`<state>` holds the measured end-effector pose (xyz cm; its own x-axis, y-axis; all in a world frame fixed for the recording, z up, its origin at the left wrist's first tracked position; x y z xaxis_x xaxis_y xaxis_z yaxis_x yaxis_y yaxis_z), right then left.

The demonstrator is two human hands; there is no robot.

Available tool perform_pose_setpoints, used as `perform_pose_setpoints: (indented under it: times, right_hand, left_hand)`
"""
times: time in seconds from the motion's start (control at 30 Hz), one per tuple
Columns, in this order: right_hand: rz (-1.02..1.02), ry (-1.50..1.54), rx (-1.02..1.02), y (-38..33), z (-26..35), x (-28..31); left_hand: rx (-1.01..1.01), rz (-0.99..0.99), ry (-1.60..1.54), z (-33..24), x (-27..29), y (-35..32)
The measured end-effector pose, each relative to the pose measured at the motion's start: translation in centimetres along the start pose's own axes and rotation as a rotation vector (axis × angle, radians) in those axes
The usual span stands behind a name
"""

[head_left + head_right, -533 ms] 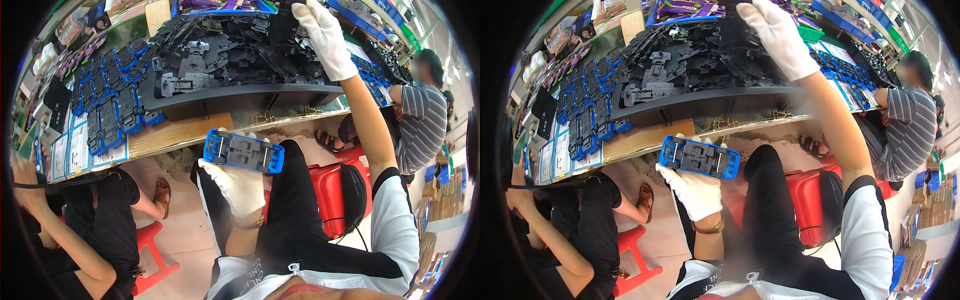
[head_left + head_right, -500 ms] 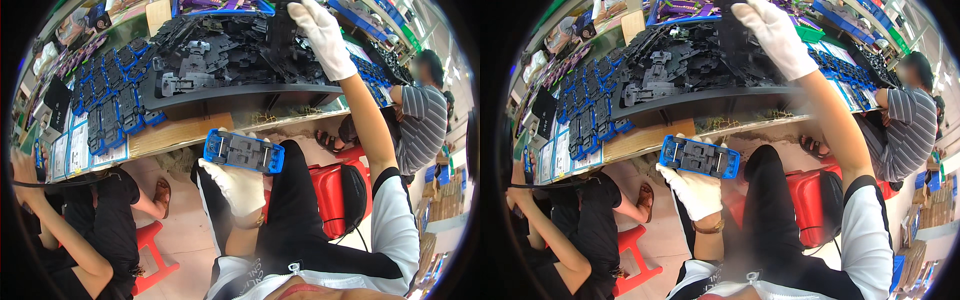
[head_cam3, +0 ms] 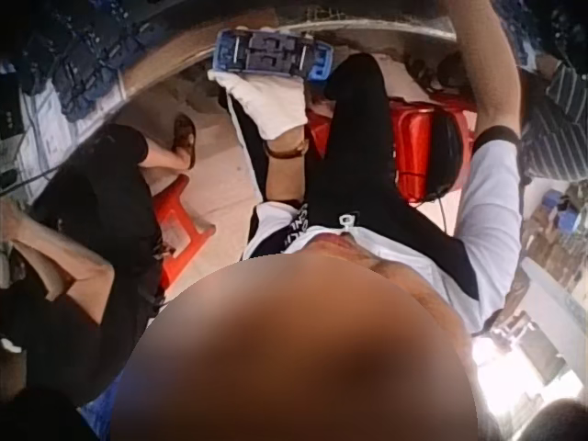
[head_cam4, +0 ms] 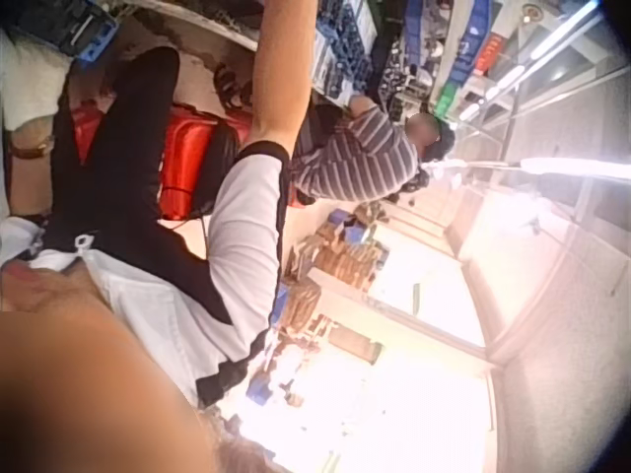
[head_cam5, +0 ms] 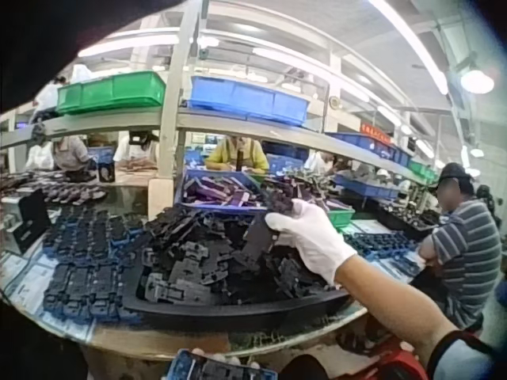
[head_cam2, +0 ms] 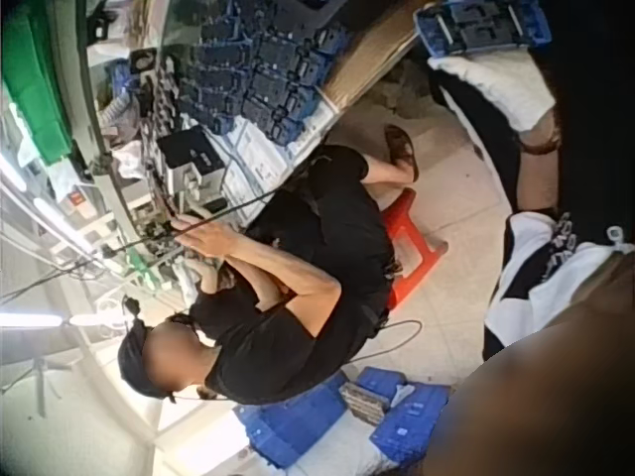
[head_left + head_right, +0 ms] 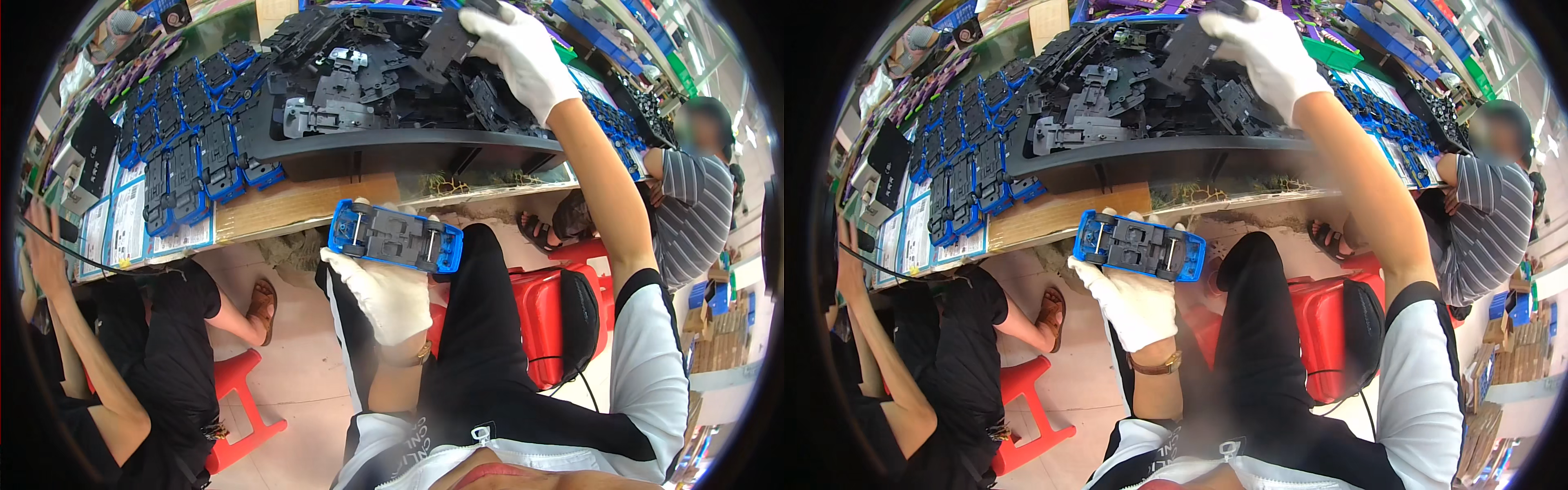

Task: The person assembles toy cars by taking plastic base components from a tray, fitting and snapping them onto toy car bodies by hand, and placing the assembled cars onto the workstation table.

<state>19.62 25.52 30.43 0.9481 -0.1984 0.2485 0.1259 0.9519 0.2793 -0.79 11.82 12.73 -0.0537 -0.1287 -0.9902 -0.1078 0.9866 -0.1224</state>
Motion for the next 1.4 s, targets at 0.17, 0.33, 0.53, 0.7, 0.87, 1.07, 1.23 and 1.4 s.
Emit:
perform_pose_setpoints:
  times: [0.17, 0.33, 0.53, 0.7, 0.87, 1.07, 1.23, 1.4]
  right_hand:
    - [-0.262, -1.111, -0.017, -0.6, -0.4, 2.7]
    - [-0.345, -1.621, 0.176, -1.8, 0.9, 3.1]
    - [0.13, -1.546, 0.806, -0.4, 0.0, 1.7]
    - [0.191, -1.379, 0.757, 0.5, -0.3, 2.7]
    - [-0.073, -1.254, 0.749, -2.2, 3.5, 2.5]
    - [-0.289, -0.953, 0.544, -10.2, 4.5, -1.9]
    - [0.085, -0.995, 0.45, -18.5, 2.3, -7.4]
    - [0.175, -0.937, 0.354, -19.3, -0.1, -10.2]
  left_hand:
    - [-0.01, 0.048, -0.078, -0.9, 1.5, 0.8]
    - [-0.015, 0.01, -0.068, -1.5, 2.5, 1.5]
    - [-0.033, -0.017, -0.054, -1.5, 1.6, 1.2]
    - [-0.053, 0.043, -0.06, -1.2, 1.1, 1.1]
    - [-0.035, 0.025, -0.074, -0.6, 0.6, 0.9]
    - [-0.112, -0.05, 0.035, -1.5, 1.1, 0.7]
    - [-0.162, 0.048, 0.086, -0.7, 0.3, 0.4]
    - [-0.23, 0.002, 0.22, -0.4, 1.3, 0.4]
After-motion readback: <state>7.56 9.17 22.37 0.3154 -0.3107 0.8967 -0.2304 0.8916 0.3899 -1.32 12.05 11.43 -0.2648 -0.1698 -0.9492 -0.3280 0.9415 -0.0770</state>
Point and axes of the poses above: each hand's wrist, its own y-axis towards the middle knuckle, its own x-axis out of the back of the hand, z = x × y, the point moved 3 cm from there along y, towards the middle knuckle, and after that the axes turned 15 degrees about -x, right-handed, at the moved point
